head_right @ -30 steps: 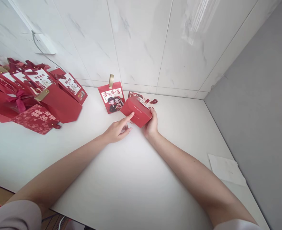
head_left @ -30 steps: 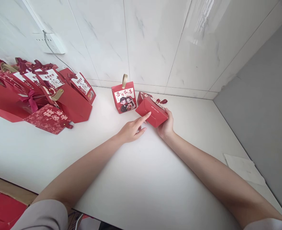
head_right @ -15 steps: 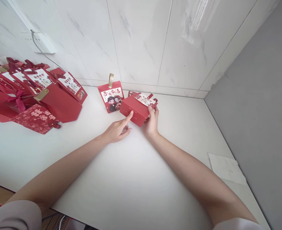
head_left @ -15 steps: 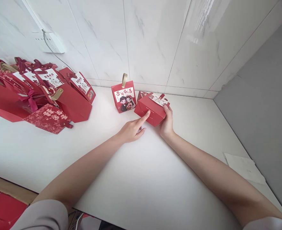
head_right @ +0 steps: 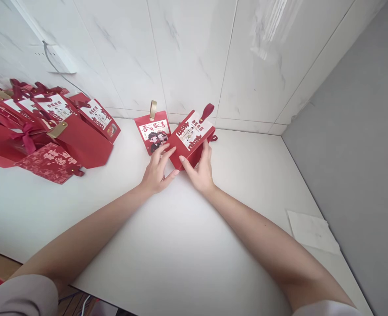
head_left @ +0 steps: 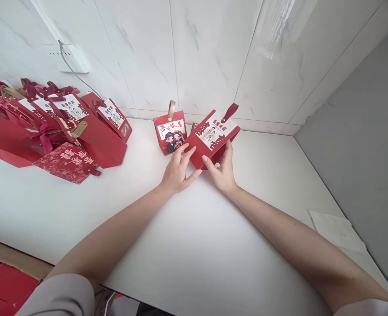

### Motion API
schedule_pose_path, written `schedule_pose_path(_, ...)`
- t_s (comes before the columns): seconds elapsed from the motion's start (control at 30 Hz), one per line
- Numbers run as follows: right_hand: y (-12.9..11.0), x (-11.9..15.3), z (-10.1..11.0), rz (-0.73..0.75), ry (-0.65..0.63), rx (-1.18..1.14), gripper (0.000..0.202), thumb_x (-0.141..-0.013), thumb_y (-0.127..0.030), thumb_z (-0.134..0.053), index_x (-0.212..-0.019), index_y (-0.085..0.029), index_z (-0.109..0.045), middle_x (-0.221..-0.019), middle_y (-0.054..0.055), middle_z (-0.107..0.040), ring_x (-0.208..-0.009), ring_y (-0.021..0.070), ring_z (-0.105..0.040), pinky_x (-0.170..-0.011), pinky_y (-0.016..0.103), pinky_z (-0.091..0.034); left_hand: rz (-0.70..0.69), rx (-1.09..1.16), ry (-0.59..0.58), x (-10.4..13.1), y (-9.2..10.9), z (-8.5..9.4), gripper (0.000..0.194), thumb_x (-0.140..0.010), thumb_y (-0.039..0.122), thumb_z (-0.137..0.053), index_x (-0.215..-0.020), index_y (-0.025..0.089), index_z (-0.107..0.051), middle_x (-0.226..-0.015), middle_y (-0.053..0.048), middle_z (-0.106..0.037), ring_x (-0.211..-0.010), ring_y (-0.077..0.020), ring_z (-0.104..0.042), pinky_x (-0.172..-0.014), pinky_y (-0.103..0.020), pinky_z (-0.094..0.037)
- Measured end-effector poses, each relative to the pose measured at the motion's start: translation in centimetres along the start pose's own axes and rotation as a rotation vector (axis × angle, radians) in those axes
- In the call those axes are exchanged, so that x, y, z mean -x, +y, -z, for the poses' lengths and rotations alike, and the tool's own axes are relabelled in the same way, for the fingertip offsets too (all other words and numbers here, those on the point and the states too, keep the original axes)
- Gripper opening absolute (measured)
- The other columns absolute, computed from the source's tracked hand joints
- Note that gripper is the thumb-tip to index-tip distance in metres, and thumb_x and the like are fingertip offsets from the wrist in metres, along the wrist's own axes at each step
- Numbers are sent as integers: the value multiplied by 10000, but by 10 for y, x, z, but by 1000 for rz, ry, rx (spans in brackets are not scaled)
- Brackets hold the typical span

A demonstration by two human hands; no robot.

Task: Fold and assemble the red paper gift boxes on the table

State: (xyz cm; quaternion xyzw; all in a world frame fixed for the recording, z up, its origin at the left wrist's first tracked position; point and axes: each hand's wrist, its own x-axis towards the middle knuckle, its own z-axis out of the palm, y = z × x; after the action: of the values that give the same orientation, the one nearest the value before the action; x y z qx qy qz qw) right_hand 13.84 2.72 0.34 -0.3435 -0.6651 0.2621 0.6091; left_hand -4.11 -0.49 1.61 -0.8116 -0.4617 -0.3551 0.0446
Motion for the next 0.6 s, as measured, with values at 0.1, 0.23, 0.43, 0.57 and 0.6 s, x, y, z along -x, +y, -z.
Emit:
schedule_pose_path(0.1,-2,2,4,109,-118,110,649,-922,-426,-578,-1482,-300,-277,-1510,127,-347,-1416,285,-341,-988,494,-529,115,86,-12,0,-3,-2,673,-924,527,-491,-1471,168,-335,-1496,-172,-376,-1390,-297,-378,-1105,-446,-395)
schedule_pose_path(0.23,-10,6,5,316,-261,186,395,-953,-306,-516,-1339,-269,-442,-1463,122,-452,-1353,267,-451,-1011,480,-504,315,223,158,-2,-13,-5,419,-1008,445,-312,-1266,188,-519,-1220,-123,-619,-1170,-240,-569,-1017,-412,-451)
schedule_pose_path(0.43,-19,10,0,455,-280,244,396,-936,-230,-511,-1326,-269,-453,-1341,99,-586,-1279,256,-531,-1124,526,-358,533,554,341,-4,-34,-14,373,-951,524,-449,-1083,204,-585,-1069,-58,-680,-992,-205,-638,-896,-346,-504)
schedule_pose_path(0.57,-15,4,3,320,-86,175,527,-928,-338,-553,-1418,-289,-368,-1497,113,-419,-1398,304,-384,-1128,585,-328,586,877,365,-5,-42,-20,365,-870,507,-605,-1090,215,-614,-1127,-53,-681,-1065,-223,-637,-914,-351,-519)
schedule_pose_path(0.6,-14,3,4,272,-76,139,575,-930,-370,-555,-1450,-291,-324,-1527,114,-376,-1404,309,-373,-1130,585,-329,578,931,360,-6,-41,-21,379,-862,514,-613,-1092,213,-617,-1140,-59,-679,-1078,-230,-636,-919,-362,-524)
